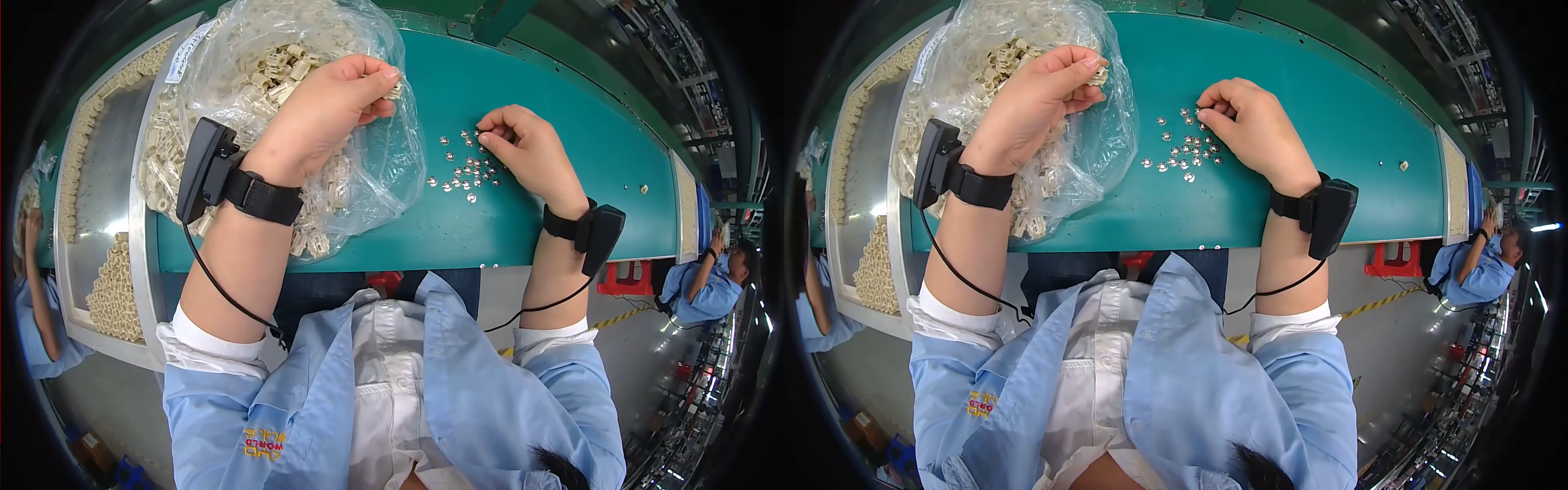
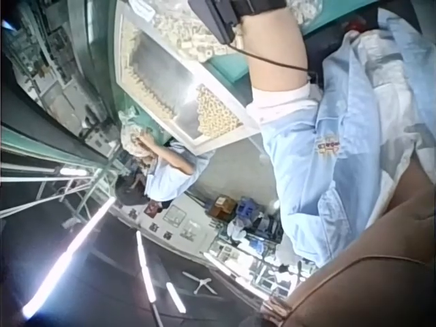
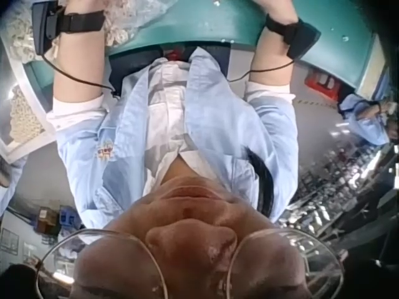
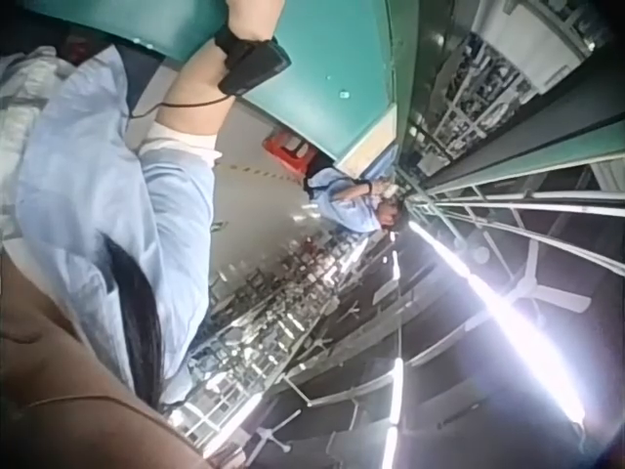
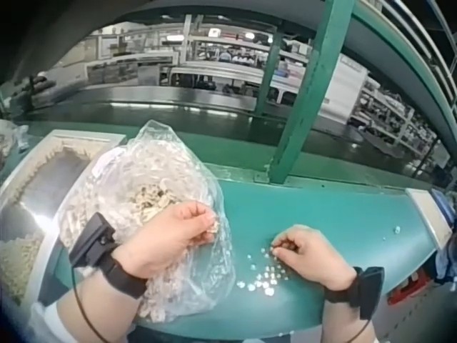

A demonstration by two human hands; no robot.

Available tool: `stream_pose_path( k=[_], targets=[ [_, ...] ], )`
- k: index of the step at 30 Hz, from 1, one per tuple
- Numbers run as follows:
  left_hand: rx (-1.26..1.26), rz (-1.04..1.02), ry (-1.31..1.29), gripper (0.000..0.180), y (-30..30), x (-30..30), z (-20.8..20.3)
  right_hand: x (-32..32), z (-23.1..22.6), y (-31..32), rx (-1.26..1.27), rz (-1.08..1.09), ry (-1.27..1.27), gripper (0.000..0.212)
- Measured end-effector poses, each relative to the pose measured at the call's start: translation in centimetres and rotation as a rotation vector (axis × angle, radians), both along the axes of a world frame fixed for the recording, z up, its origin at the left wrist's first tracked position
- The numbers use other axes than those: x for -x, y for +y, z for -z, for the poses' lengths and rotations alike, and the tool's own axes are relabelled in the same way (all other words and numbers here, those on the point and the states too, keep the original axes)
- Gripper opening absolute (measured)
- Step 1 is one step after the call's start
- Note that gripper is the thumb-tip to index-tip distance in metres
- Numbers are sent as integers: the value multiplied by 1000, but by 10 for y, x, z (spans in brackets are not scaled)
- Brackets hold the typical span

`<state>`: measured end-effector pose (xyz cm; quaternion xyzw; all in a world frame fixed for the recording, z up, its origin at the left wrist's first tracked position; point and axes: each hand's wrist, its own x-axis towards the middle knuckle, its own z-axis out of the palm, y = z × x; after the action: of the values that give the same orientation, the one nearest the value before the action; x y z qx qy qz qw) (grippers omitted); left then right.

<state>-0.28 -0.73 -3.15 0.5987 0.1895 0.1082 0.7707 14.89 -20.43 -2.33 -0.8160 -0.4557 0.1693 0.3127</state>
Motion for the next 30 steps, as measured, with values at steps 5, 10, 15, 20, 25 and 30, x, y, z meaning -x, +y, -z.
stream_pose_path(
  k=[5,10,15,20,25,30],
  targets=[
    [-37,-20,20,18,-4,1,-5,3,1,1,5,-49,-110,10],
    [-78,-4,-5,20,-6,1,-5,7,3,5,56,-71,-281,9],
    [-100,-3,-9,20,-7,1,-4,6,4,5,21,-141,-335,12],
    [-96,9,-8,20,-7,1,-4,-4,-3,-3,-39,-87,-121,13],
    [-98,19,-14,21,-9,1,-5,-2,-1,-3,-77,-42,-65,11],
    [-133,35,-13,22,-9,0,-5,4,1,-1,-36,-88,-166,9]
  ],
)
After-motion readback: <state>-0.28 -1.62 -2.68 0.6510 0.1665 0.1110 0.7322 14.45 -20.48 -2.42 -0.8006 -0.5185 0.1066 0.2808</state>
